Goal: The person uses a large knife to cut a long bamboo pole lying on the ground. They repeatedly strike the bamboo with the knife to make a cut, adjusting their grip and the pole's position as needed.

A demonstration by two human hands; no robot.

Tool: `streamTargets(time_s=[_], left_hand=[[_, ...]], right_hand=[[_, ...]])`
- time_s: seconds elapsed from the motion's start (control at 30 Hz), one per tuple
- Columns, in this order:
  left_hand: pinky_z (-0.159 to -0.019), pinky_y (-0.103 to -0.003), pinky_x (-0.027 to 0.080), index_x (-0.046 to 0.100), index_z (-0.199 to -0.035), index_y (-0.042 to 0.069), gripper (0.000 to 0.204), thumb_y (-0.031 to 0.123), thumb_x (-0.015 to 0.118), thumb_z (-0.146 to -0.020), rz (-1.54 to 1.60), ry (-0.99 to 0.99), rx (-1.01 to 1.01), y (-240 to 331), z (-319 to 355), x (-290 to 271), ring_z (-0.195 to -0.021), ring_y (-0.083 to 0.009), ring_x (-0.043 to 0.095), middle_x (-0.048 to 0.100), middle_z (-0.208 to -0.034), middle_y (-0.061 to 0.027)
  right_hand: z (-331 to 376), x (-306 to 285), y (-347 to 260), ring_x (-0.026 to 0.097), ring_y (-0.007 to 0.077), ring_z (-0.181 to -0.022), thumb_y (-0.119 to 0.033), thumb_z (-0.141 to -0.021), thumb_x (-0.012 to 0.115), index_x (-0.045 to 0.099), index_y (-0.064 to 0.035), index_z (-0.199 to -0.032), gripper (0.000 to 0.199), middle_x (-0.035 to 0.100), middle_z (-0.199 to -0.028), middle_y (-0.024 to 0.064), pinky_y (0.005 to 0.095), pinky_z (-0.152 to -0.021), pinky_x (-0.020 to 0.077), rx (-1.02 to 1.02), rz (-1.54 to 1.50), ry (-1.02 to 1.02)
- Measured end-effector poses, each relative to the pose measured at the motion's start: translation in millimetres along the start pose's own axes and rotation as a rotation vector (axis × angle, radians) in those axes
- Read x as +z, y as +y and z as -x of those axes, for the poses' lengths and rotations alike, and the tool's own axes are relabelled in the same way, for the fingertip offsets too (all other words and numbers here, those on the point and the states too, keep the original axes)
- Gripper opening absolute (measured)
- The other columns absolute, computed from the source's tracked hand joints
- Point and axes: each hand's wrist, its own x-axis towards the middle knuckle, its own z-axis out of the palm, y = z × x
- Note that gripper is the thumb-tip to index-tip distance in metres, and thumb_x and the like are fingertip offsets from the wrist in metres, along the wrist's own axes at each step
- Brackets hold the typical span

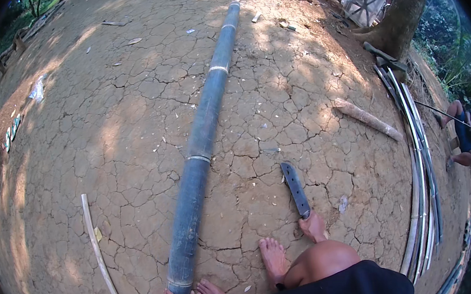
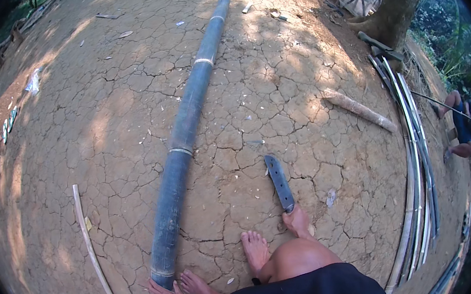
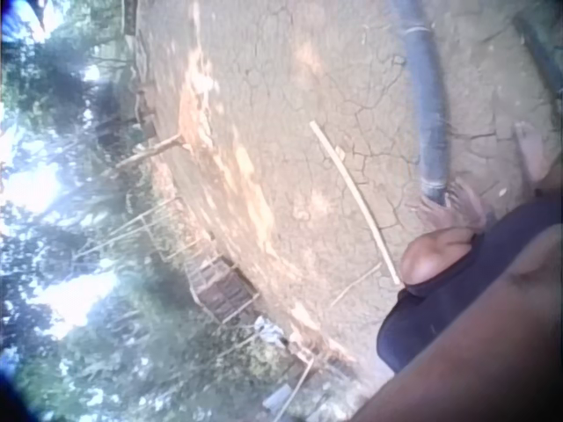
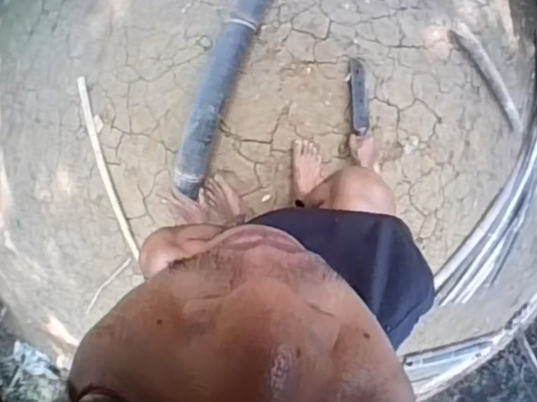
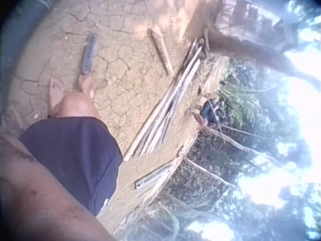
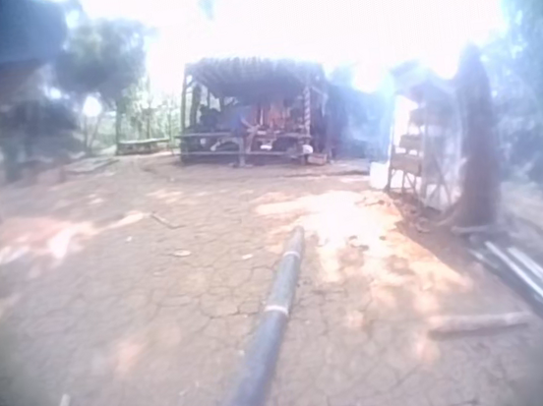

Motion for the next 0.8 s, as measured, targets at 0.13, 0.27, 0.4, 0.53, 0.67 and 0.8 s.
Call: streamTargets(time_s=[0.13,0.27,0.4,0.53,0.67,0.8], left_hand=[[-0.114,-0.056,0.031,0.029,-0.151,-0.004,0.094,0.022,0.077,-0.074,0.101,0.011,0.072,-34.7,20.7,21.1,-0.137,-0.0498,0.035,0.033,-0.149,-0.0284],[-0.112,-0.056,0.033,0.03,-0.151,-0.001,0.095,0.027,0.078,-0.074,0.107,-0.11,0.021,-28.7,20.8,13.2,-0.136,-0.0499,0.037,0.035,-0.147,-0.0295],[-0.106,-0.05,0.038,0.035,-0.147,-0.001,0.088,0.027,0.079,-0.077,0.221,-0.097,0.077,-49.1,20.2,21.9,-0.127,-0.048,0.044,0.039,-0.14,-0.0283],[-0.106,-0.052,0.037,0.034,-0.146,-0.002,0.094,0.03,0.084,-0.072,0.281,-0.228,-0.012,-55.7,5.1,8.5,-0.127,-0.0477,0.044,0.043,-0.136,-0.0275],[-0.106,-0.052,0.038,0.038,-0.142,-0.002,0.094,0.03,0.087,-0.068,0.13,-0.347,0.01,-39.0,-12.9,-3.4,-0.124,-0.0462,0.045,0.046,-0.133,-0.0255],[-0.108,-0.051,0.035,0.038,-0.142,0.001,0.097,0.032,0.089,-0.066,0.049,-0.316,-0.013,-24.6,-13.2,-4.9,-0.126,-0.0437,0.045,0.049,-0.132,-0.0241]], right_hand=[[0.2,-0.3,-4.6,0.068,0.0458,-0.094,-0.03,-0.077,0.064,0.067,-0.0006,-0.107,0.042,0.07,-0.096,0.0283,0.0533,-0.085,0.0521,-0.024,-0.011,0.009],[2.3,0.6,-0.6,0.067,0.0456,-0.096,-0.03,-0.077,0.064,0.067,-0.0007,-0.108,0.043,0.07,-0.097,0.0284,0.0527,-0.086,0.052,-0.001,-0.013,0.0],[-1.0,1.8,-4.2,0.067,0.0462,-0.097,-0.03,-0.078,0.064,0.066,-0.0003,-0.108,0.042,0.07,-0.097,0.0286,0.0526,-0.086,0.0519,0.017,0.002,-0.006],[2.0,2.0,-4.5,0.067,0.0474,-0.096,-0.029,-0.079,0.063,0.066,0.0,-0.106,0.04,0.07,-0.097,0.0293,0.0531,-0.085,0.0516,-0.008,-0.051,-0.006],[2.3,1.6,-0.3,0.066,0.0481,-0.093,-0.028,-0.079,0.062,0.064,0.0,-0.104,0.038,0.069,-0.094,0.0295,0.0539,-0.083,0.0506,-0.018,-0.052,-0.014],[0.9,-0.1,-2.1,0.066,0.0477,-0.09,-0.027,-0.079,0.062,0.063,0.0,-0.1,0.035,0.069,-0.091,0.029,0.0539,-0.081,0.0501,-0.031,-0.049,0.019]])
